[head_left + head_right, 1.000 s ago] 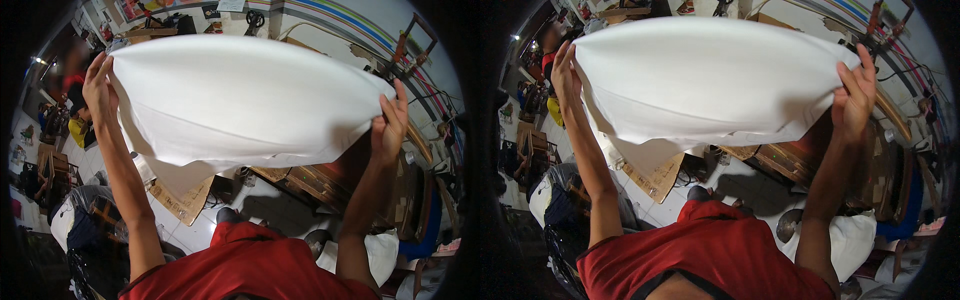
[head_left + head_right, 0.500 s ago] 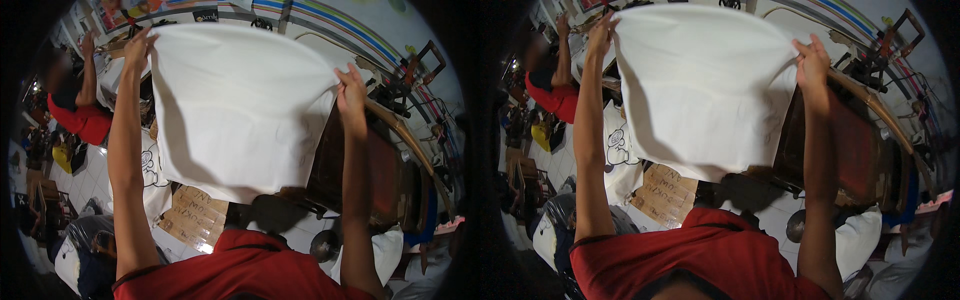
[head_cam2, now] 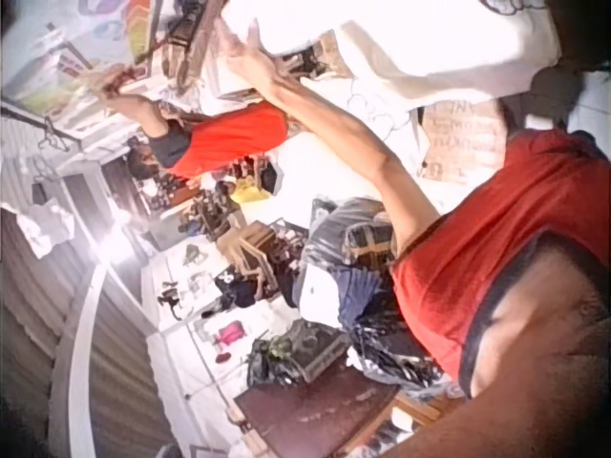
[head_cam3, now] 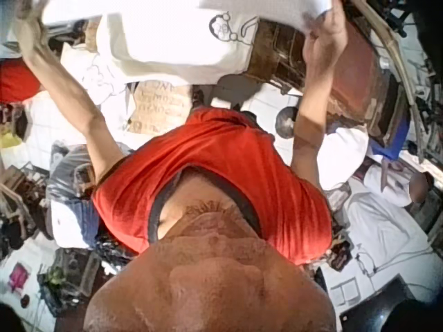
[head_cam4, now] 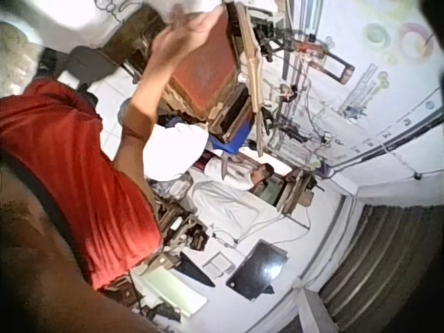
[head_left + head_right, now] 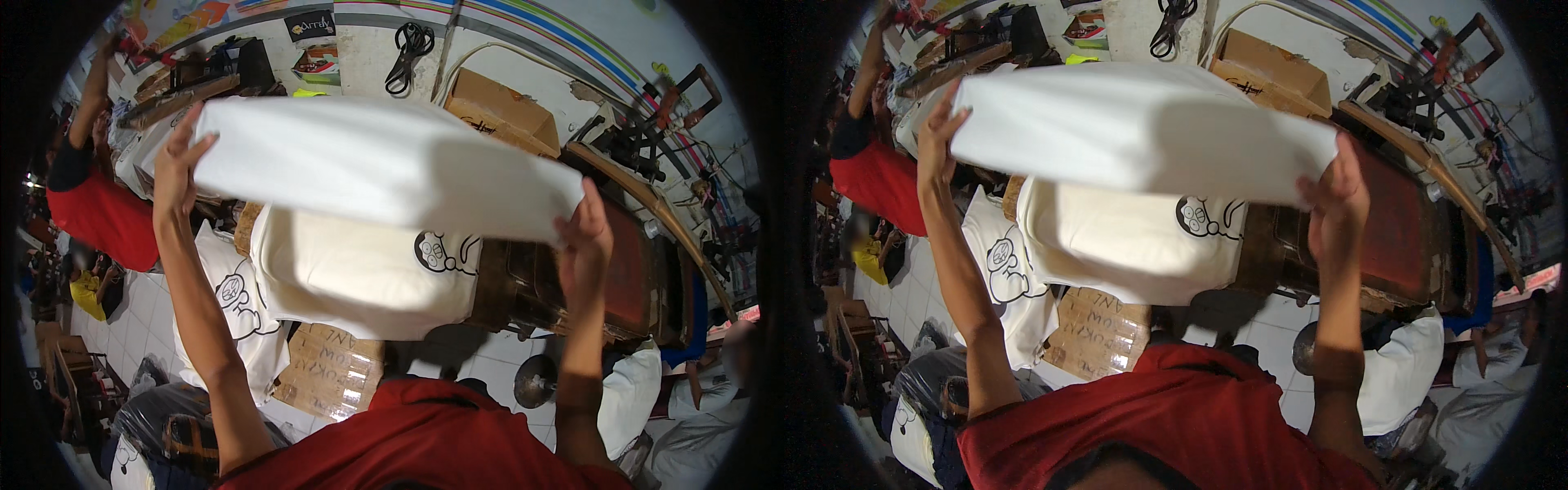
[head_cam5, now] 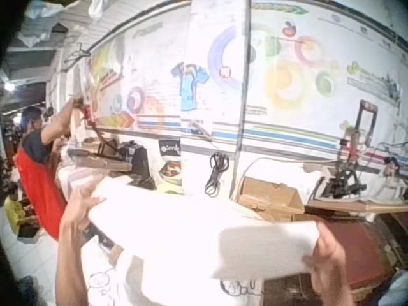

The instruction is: The person repeatedly places white t-shirts onto a screen printing frame, presses a lever to print a cartoon design, and removes the printed shirts. The shirts are handled one at a time and stacked on the table.

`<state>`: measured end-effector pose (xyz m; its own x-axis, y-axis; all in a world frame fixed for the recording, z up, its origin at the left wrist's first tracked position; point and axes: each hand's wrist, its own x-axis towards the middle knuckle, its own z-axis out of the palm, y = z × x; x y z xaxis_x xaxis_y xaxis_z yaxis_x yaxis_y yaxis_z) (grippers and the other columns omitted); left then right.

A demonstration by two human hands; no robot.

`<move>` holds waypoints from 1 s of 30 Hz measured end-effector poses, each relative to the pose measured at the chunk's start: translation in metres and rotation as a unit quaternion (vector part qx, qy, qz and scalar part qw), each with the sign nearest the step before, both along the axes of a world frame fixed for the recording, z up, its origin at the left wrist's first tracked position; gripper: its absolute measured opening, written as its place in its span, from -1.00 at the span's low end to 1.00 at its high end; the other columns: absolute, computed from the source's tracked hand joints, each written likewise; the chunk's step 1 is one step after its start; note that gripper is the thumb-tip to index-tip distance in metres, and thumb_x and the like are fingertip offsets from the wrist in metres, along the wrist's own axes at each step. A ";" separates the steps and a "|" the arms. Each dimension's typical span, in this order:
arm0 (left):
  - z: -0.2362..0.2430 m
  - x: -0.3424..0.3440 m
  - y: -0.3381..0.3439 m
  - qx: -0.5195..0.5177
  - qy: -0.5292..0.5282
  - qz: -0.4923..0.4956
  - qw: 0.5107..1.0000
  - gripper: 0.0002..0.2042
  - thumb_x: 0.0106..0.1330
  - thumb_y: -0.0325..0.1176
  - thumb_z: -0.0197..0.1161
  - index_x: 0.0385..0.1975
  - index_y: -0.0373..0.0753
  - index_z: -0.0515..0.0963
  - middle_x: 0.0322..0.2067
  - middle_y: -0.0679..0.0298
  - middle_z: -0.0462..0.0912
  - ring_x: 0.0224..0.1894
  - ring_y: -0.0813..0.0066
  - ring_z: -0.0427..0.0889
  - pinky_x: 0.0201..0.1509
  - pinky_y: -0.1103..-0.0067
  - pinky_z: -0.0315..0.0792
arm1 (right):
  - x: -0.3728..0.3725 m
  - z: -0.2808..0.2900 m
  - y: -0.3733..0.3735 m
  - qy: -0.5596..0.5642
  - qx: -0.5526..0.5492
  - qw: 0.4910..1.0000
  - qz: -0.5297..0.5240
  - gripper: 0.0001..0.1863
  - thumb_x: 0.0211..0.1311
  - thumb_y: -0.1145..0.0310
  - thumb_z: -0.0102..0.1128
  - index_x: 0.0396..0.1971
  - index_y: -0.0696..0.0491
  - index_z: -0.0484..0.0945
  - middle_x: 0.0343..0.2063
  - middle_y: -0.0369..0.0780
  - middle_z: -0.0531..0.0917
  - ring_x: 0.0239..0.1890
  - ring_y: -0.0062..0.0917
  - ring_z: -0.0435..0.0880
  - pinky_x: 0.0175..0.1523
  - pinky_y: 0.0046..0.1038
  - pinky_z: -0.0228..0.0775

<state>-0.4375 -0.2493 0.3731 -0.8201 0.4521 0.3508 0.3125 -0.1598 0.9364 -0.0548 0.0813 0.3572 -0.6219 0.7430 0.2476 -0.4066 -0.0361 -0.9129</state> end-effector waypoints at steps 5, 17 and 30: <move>-0.084 0.018 -0.032 -0.047 -0.077 -0.001 0.996 -0.35 0.04 -0.73 0.24 0.23 -0.43 0.24 0.16 0.11 0.39 0.14 0.42 0.42 0.20 0.59 0.31 | 0.020 -0.078 -0.032 -0.087 -0.002 0.996 -0.009 -0.10 -0.14 0.73 0.13 0.32 0.24 0.00 0.20 -0.13 0.33 0.20 -0.42 0.36 0.26 -0.42 0.19; -0.263 0.006 -0.083 -0.214 -0.226 0.033 0.950 -0.32 -0.05 -0.74 0.27 0.20 -0.31 0.33 -0.37 0.32 0.64 -0.57 0.76 0.41 -0.52 0.78 0.29 | 0.028 -0.281 -0.064 -0.318 -0.170 0.931 0.054 0.03 -0.14 0.73 0.19 0.37 0.16 -0.18 -0.48 -0.33 0.45 -0.50 -0.69 0.42 -0.32 -0.63 0.37; -0.256 0.020 -0.106 -0.303 -0.226 0.042 0.925 -0.26 -0.18 -0.73 0.28 0.19 -0.37 0.34 -0.08 0.14 0.58 -0.45 0.53 0.55 -0.35 0.63 0.47 | 0.054 -0.280 -0.071 -0.525 -0.147 0.825 0.148 -0.01 -0.12 0.70 0.23 0.35 0.23 -0.14 0.04 -0.05 0.42 -0.08 -0.39 0.56 -0.13 -0.45 0.50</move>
<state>-0.4176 -0.3556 0.1170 -0.8624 0.3813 -0.3330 -0.1451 0.4439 0.8842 -0.0010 0.0099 0.0773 -0.5446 0.4519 -0.7065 0.6687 -0.2744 -0.6910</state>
